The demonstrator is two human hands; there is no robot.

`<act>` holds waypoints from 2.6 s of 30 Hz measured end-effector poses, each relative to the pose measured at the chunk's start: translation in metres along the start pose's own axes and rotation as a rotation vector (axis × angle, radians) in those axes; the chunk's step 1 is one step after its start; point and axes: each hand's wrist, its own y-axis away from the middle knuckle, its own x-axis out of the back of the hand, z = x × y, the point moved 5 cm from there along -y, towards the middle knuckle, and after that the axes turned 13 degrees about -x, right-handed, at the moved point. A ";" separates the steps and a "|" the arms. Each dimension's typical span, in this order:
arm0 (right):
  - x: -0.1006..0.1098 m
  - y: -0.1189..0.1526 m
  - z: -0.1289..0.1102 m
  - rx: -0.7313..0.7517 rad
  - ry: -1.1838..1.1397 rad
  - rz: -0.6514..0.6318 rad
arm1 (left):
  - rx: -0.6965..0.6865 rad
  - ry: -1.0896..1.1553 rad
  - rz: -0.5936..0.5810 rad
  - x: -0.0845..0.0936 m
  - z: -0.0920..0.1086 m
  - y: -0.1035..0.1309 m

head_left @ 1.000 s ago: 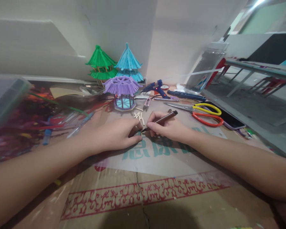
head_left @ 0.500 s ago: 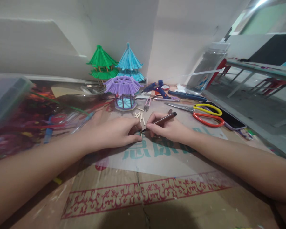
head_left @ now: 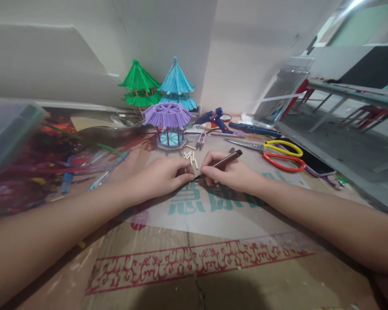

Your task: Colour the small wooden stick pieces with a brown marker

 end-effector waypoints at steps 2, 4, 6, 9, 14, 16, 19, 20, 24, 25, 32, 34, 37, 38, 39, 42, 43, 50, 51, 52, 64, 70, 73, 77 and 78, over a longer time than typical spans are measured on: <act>0.000 0.000 0.000 -0.008 -0.012 -0.003 | -0.017 -0.038 0.009 0.000 0.001 0.000; 0.000 0.001 0.000 -0.011 -0.022 -0.004 | -0.019 -0.095 0.023 -0.001 0.002 0.001; 0.001 0.000 0.000 -0.019 -0.029 0.000 | -0.002 -0.140 0.035 -0.001 0.002 0.001; 0.001 0.001 0.001 -0.026 -0.026 0.008 | 0.015 -0.151 0.049 -0.002 0.001 0.001; 0.002 0.001 0.000 -0.027 0.001 0.010 | 0.002 -0.075 0.028 0.002 -0.003 -0.002; 0.002 0.001 0.001 -0.017 -0.007 0.008 | 0.007 -0.003 0.012 0.004 -0.005 -0.003; 0.001 0.000 0.001 0.000 -0.041 0.003 | 0.026 0.047 0.013 0.005 -0.009 -0.004; 0.001 0.000 0.001 0.002 -0.050 0.001 | 0.032 0.045 0.019 0.005 -0.010 -0.004; 0.001 0.000 0.003 0.009 -0.086 -0.018 | 0.050 0.021 0.034 0.002 -0.011 -0.002; 0.001 0.000 0.003 0.012 -0.091 -0.026 | 0.053 0.021 0.035 0.002 -0.011 -0.002; 0.001 0.000 0.002 -0.002 -0.039 0.005 | 0.056 0.032 0.056 0.002 -0.009 -0.003; 0.001 0.000 0.001 -0.009 -0.024 0.022 | 0.058 0.029 0.063 0.002 -0.009 -0.004; 0.001 0.000 0.002 -0.018 0.005 0.046 | 0.071 0.019 0.072 0.001 -0.008 -0.004; 0.002 -0.001 0.002 -0.018 0.012 0.053 | 0.075 0.011 0.076 0.002 -0.008 -0.004; 0.002 -0.001 0.003 -0.017 0.018 0.057 | 0.076 0.001 0.079 0.002 -0.007 -0.003; 0.003 -0.003 0.004 -0.001 0.025 0.070 | 0.054 -0.013 0.100 0.002 -0.004 -0.003; 0.003 -0.003 0.005 0.005 0.022 0.070 | 0.041 -0.017 0.110 0.003 -0.003 -0.003; 0.003 -0.005 0.007 0.000 -0.011 0.056 | -0.093 -0.078 0.141 0.002 0.001 -0.002; 0.003 -0.005 0.008 0.003 -0.010 0.058 | -0.110 -0.080 0.140 0.002 0.001 -0.003; 0.003 -0.006 0.008 0.003 -0.009 0.059 | -0.120 -0.086 0.138 0.002 0.001 -0.003; 0.002 -0.005 0.005 -0.001 -0.017 0.047 | -0.163 -0.110 0.085 -0.001 -0.005 -0.004; 0.001 -0.004 0.006 -0.038 -0.029 0.020 | -0.167 -0.136 0.074 -0.002 -0.006 -0.004; 0.002 -0.005 0.007 -0.019 -0.031 0.055 | -0.167 -0.128 0.071 -0.002 -0.006 -0.004; 0.003 -0.005 0.006 -0.003 0.007 0.081 | -0.160 -0.133 0.070 -0.001 -0.006 -0.004; 0.003 -0.005 0.006 -0.004 0.012 0.082 | -0.161 -0.135 0.071 -0.001 -0.005 -0.004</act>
